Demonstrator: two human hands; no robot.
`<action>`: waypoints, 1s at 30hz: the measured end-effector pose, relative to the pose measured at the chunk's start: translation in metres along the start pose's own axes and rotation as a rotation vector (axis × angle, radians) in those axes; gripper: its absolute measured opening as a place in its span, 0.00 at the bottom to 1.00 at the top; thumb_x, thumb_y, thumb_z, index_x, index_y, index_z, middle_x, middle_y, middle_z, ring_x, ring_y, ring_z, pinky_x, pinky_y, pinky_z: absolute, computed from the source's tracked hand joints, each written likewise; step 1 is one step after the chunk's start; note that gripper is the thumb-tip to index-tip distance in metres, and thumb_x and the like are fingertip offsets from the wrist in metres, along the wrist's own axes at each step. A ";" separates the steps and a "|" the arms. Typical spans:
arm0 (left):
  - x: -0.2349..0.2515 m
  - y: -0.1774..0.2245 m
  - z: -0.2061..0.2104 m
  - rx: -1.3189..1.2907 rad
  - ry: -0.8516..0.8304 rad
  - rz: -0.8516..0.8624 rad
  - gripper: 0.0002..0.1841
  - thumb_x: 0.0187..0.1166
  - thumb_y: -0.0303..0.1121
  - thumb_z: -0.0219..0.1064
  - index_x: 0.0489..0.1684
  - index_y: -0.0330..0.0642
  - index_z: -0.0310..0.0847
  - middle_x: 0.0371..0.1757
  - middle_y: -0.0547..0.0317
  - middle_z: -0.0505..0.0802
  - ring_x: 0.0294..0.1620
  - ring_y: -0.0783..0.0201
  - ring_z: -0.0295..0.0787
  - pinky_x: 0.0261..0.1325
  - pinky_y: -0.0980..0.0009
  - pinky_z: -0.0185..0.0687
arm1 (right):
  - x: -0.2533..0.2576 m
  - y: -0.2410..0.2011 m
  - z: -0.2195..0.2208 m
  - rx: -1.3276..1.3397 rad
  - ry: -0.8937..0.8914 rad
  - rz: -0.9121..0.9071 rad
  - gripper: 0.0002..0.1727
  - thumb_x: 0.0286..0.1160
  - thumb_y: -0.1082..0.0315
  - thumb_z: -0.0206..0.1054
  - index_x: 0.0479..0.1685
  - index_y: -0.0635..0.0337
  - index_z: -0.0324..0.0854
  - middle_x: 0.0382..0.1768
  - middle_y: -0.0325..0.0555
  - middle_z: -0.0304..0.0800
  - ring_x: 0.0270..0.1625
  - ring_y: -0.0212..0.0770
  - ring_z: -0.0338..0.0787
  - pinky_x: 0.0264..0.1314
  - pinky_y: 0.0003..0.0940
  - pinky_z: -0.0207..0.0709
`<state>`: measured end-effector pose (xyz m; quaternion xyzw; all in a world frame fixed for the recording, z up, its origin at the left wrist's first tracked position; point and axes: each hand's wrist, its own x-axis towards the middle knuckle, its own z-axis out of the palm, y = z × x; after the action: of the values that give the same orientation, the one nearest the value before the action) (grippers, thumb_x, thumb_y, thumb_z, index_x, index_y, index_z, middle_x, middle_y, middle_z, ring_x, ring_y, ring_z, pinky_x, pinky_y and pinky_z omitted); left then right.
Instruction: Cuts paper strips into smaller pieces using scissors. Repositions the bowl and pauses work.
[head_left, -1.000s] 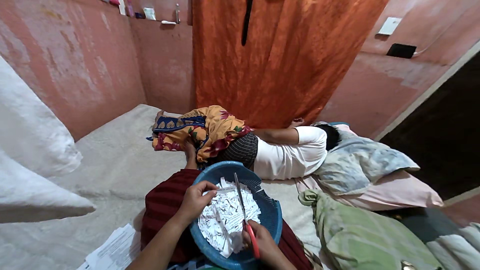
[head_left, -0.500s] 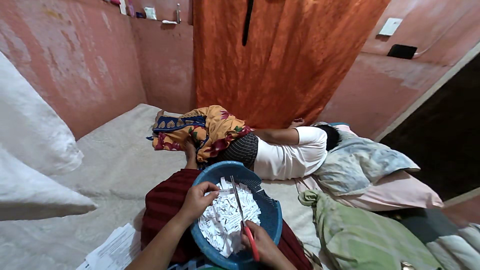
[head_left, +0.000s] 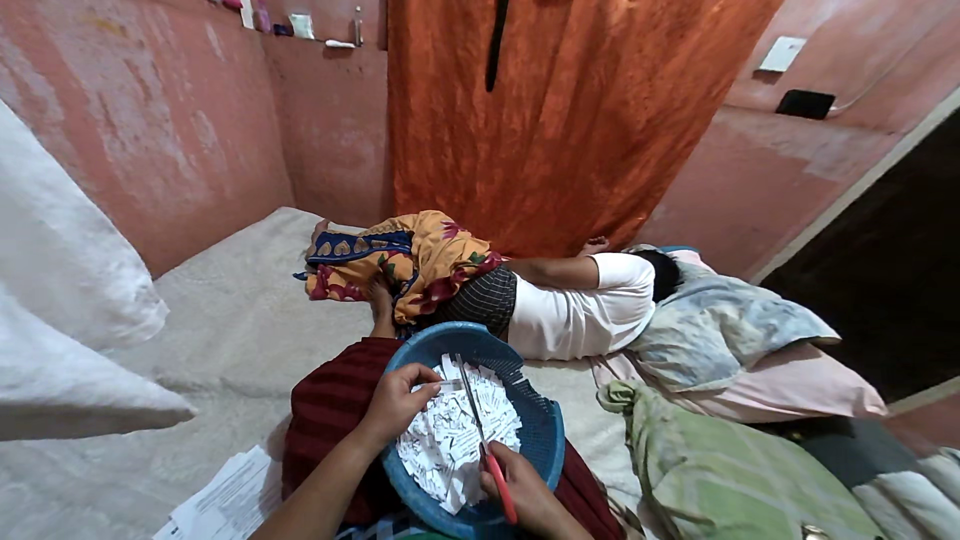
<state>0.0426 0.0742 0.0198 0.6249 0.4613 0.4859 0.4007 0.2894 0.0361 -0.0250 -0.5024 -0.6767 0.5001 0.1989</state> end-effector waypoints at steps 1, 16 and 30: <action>0.000 -0.001 0.000 0.002 -0.009 0.003 0.07 0.79 0.26 0.68 0.48 0.32 0.86 0.40 0.60 0.93 0.31 0.75 0.87 0.37 0.76 0.85 | 0.000 0.000 0.000 -0.009 -0.011 0.000 0.27 0.65 0.45 0.71 0.48 0.61 0.78 0.30 0.37 0.79 0.31 0.32 0.80 0.38 0.36 0.77; -0.001 -0.001 0.005 0.022 0.007 -0.012 0.07 0.78 0.27 0.69 0.47 0.33 0.86 0.40 0.61 0.94 0.31 0.75 0.87 0.37 0.76 0.85 | 0.000 0.001 0.001 -0.012 -0.052 -0.006 0.29 0.60 0.42 0.73 0.46 0.59 0.79 0.29 0.35 0.79 0.30 0.30 0.79 0.36 0.34 0.76; -0.003 -0.002 0.006 -0.018 0.006 -0.036 0.07 0.81 0.26 0.66 0.50 0.32 0.84 0.37 0.60 0.91 0.29 0.74 0.87 0.37 0.76 0.87 | -0.001 0.007 0.005 0.074 0.084 -0.051 0.21 0.75 0.47 0.68 0.40 0.60 0.79 0.25 0.36 0.80 0.27 0.30 0.82 0.35 0.32 0.79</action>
<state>0.0476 0.0715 0.0158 0.6115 0.4691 0.4848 0.4136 0.2891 0.0330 -0.0331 -0.4978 -0.6615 0.4978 0.2584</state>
